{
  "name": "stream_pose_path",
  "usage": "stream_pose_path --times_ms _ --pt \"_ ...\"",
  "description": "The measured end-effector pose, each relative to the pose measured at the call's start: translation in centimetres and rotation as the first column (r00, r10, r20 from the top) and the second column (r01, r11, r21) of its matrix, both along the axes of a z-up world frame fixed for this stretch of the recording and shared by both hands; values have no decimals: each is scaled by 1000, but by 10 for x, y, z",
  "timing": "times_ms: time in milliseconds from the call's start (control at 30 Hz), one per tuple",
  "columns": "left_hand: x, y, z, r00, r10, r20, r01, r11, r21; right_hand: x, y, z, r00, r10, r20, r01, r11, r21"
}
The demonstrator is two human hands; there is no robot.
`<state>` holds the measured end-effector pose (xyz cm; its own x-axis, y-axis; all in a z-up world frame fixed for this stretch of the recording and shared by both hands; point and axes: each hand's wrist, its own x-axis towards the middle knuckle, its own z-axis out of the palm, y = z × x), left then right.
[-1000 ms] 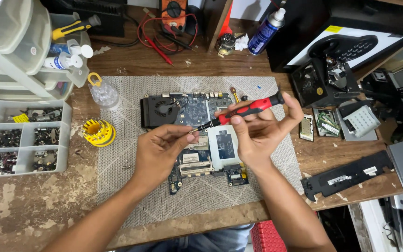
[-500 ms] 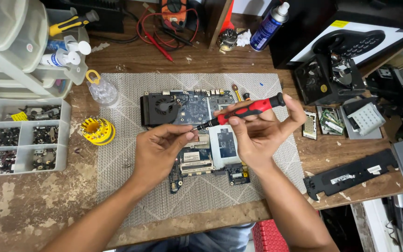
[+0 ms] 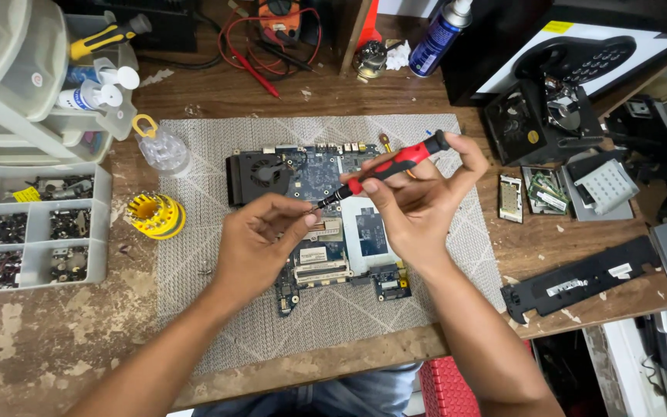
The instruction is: Disassembling a laptop motherboard by removing screws and components using a screwdriver
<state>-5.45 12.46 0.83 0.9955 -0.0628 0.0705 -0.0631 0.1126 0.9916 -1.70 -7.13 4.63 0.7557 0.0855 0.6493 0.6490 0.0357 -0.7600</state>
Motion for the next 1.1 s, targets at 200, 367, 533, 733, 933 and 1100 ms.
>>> stream_pose_path --times_ms 200,367,533,733,933,1100 --pt "9 17 -7 917 -169 361 -72 820 568 6 -3 -6 992 122 25 -121 991 -56" --pt "9 21 8 917 -312 247 -31 563 826 17 -2 -41 994 90 63 -77 980 -186" --pt "11 22 -3 909 -360 208 -34 433 901 17 -1 -46 992 111 67 -93 970 -225" --pt "11 22 -6 903 -359 238 -52 458 888 19 -2 -48 984 144 103 -116 964 -239" --pt "11 22 -4 904 -351 243 -63 452 890 21 -5 -57 982 152 115 -122 964 -235" --pt "9 22 2 920 -353 172 4 447 894 22 0 -56 973 133 189 -76 956 -283"
